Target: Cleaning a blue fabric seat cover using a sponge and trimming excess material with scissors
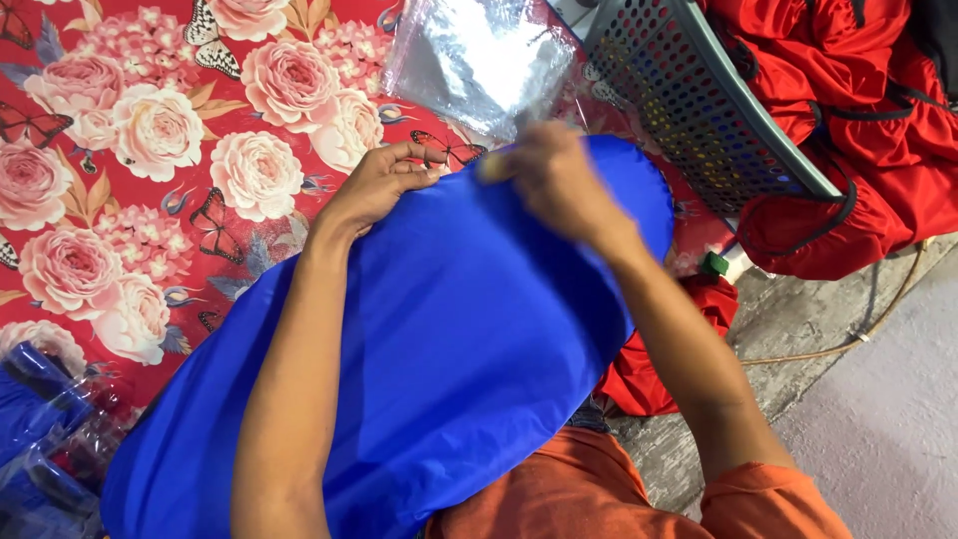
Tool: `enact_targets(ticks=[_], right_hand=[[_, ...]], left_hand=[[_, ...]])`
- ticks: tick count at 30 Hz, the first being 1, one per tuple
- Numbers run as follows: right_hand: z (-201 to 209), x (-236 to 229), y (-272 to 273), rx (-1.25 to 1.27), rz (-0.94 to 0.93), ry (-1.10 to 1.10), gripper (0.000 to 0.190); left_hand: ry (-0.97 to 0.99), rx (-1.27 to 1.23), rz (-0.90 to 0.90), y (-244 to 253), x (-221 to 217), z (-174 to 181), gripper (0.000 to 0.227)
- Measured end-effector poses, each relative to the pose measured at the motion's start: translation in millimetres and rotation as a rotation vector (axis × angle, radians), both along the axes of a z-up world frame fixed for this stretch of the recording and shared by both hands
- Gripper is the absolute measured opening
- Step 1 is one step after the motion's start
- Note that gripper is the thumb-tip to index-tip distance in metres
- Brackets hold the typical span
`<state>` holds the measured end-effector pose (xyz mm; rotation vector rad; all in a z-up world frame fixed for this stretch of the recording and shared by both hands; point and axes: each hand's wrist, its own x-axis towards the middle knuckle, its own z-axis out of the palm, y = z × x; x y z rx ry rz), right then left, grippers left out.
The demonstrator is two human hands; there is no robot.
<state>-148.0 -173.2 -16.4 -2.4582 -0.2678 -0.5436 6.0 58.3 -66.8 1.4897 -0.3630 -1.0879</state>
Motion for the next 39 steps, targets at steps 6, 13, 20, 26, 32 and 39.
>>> enact_targets(ticks=[6, 13, 20, 26, 32, 39], right_hand=[[-86.7, -41.5, -149.7, -0.381, -0.376, 0.24, 0.012], [5.9, -39.3, -47.8, -0.03, -0.265, -0.146, 0.012], [19.7, -54.6, 44.5, 0.083, -0.073, -0.071, 0.025], [-44.1, -85.4, -75.3, -0.136, -0.488, -0.036, 0.025], [-48.8, -114.9, -109.5, -0.159, -0.756, -0.004, 0.019], [48.1, -98.3, 60.0, 0.156, -0.273, -0.312, 0.018]], left_hand=[[0.076, 0.013, 0.014, -1.2, -0.3, -0.3, 0.036], [0.117, 0.044, 0.046, -4.2, 2.4, -3.1, 0.037], [0.052, 0.029, -0.002, 2.5, -0.2, 2.4, 0.038], [0.105, 0.041, 0.054, -0.4, -2.4, 3.5, 0.039], [0.1, 0.048, 0.081, -0.5, -4.6, 16.8, 0.038], [0.098, 0.063, 0.012, 1.4, 0.2, 11.9, 0.038]])
